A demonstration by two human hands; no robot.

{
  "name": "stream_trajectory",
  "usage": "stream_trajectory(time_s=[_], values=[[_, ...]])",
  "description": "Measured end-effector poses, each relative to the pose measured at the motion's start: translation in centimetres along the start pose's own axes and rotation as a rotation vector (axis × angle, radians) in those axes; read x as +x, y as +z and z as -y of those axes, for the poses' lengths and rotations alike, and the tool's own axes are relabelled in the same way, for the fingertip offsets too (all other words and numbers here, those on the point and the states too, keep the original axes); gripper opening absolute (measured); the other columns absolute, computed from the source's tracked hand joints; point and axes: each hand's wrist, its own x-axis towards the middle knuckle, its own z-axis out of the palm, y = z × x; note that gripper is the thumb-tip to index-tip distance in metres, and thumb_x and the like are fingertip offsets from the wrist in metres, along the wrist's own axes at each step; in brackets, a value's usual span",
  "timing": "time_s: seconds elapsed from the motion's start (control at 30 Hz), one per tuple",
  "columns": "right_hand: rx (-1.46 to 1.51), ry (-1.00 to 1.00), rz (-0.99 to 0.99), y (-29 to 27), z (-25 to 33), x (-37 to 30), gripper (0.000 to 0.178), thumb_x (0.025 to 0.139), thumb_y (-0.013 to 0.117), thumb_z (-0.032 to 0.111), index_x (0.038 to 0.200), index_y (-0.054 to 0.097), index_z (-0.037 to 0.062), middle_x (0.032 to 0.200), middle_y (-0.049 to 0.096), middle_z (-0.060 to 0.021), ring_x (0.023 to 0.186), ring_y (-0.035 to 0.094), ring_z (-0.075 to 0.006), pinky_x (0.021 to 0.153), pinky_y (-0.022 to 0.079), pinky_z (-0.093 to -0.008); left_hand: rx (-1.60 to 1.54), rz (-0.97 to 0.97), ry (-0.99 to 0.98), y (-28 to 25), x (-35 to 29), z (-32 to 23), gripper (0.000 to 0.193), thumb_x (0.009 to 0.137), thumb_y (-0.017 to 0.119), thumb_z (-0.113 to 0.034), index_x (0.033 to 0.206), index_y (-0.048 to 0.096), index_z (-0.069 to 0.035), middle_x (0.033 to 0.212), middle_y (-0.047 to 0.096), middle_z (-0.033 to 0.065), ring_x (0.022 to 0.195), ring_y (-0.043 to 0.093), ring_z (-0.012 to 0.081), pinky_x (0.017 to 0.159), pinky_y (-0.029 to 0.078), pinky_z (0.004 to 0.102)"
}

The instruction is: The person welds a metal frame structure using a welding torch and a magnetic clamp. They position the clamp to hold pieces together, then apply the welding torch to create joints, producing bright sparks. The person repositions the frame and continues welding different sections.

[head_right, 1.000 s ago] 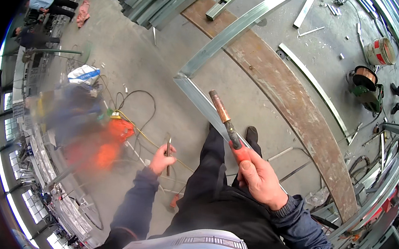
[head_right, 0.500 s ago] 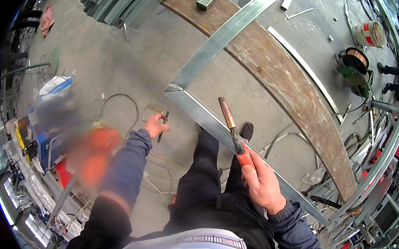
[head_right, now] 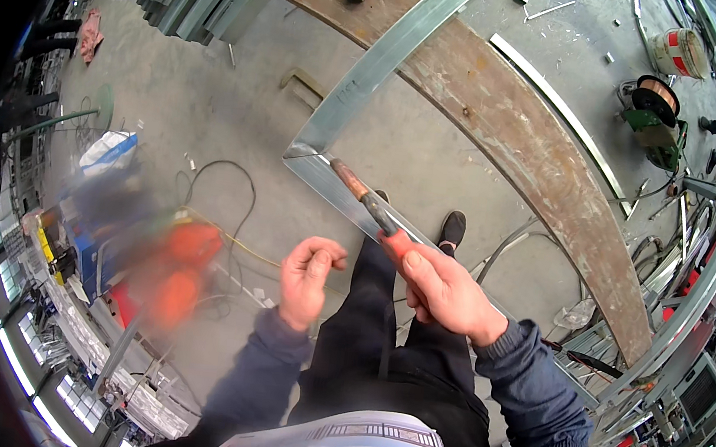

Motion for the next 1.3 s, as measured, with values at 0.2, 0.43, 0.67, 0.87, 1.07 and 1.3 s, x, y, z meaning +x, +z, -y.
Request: stream_trajectory(time_s=[0.2, 0.43, 0.67, 0.87, 1.07, 1.3], values=[[0.032, 0.054, 0.11, -1.7, -0.5, 3.2, 0.074, 0.116, 0.044, 0.065, 0.156, 0.056, 0.0045, 0.076, 0.06, -0.0045, 0.056, 0.058, -0.0117, 0.055, 0.047, -0.0285, -0.308, -0.023, -0.052, 7.0, 3.6, -1.7, 0.039, 0.12, 0.054, -0.032, 0.14, 0.063, 0.0, 0.128, 0.072, 0.0061, 0.115, 0.066, 0.0133, 0.1, 0.054, 0.0321], [0.064, 0.077, 0.16, -2.2, -1.8, 5.0, 0.076, 0.115, 0.044, 0.067, 0.158, 0.055, 0.0061, 0.082, 0.061, -0.0051, 0.059, 0.057, -0.0109, 0.055, 0.047, -0.0278, -0.302, -0.106, -0.013, 8.0, 5.4, -0.5, 0.034, 0.119, 0.058, -0.029, 0.134, 0.066, 0.001, 0.123, 0.072, 0.0062, 0.114, 0.065, 0.0143, 0.105, 0.052, 0.0336], [0.048, 0.069, 0.141, -2.4, -2.1, 5.2, 0.075, 0.115, 0.044, 0.067, 0.153, 0.058, 0.0046, 0.081, 0.062, -0.0053, 0.059, 0.057, -0.0107, 0.055, 0.046, -0.0275, -0.338, -0.078, -0.034, 8.2, 5.5, -0.2, 0.032, 0.12, 0.054, -0.027, 0.132, 0.069, -0.002, 0.126, 0.072, 0.0065, 0.122, 0.065, 0.0174, 0.111, 0.049, 0.0375], [0.021, 0.081, 0.13, -2.3, -1.2, 5.4, 0.073, 0.115, 0.043, 0.067, 0.143, 0.061, 0.0028, 0.08, 0.062, -0.0051, 0.058, 0.057, -0.0106, 0.055, 0.046, -0.0272, -0.357, -0.116, -0.027, 8.5, 5.7, -0.1, 0.033, 0.12, 0.054, -0.028, 0.132, 0.069, -0.002, 0.125, 0.072, 0.0062, 0.119, 0.064, 0.0166, 0.109, 0.049, 0.0366], [0.025, 0.045, 0.096, -1.9, -1.2, 5.6, 0.072, 0.115, 0.044, 0.067, 0.142, 0.062, 0.0031, 0.083, 0.061, -0.004, 0.061, 0.057, -0.0093, 0.055, 0.047, -0.0265, -0.312, -0.15, -0.04, 8.4, 6.0, 0.3, 0.031, 0.12, 0.053, -0.027, 0.129, 0.069, -0.002, 0.12, 0.073, 0.0056, 0.115, 0.065, 0.0159, 0.108, 0.048, 0.0357], [0.026, 0.049, 0.125, -2.1, -0.8, 5.7, 0.071, 0.114, 0.045, 0.068, 0.135, 0.063, 0.0031, 0.082, 0.06, -0.0035, 0.062, 0.056, -0.0095, 0.055, 0.047, -0.0271, -0.323, -0.148, -0.035, 8.5, 6.1, -0.4, 0.032, 0.121, 0.052, -0.03, 0.126, 0.07, -0.004, 0.12, 0.072, 0.0041, 0.114, 0.062, 0.0145, 0.107, 0.047, 0.035]])
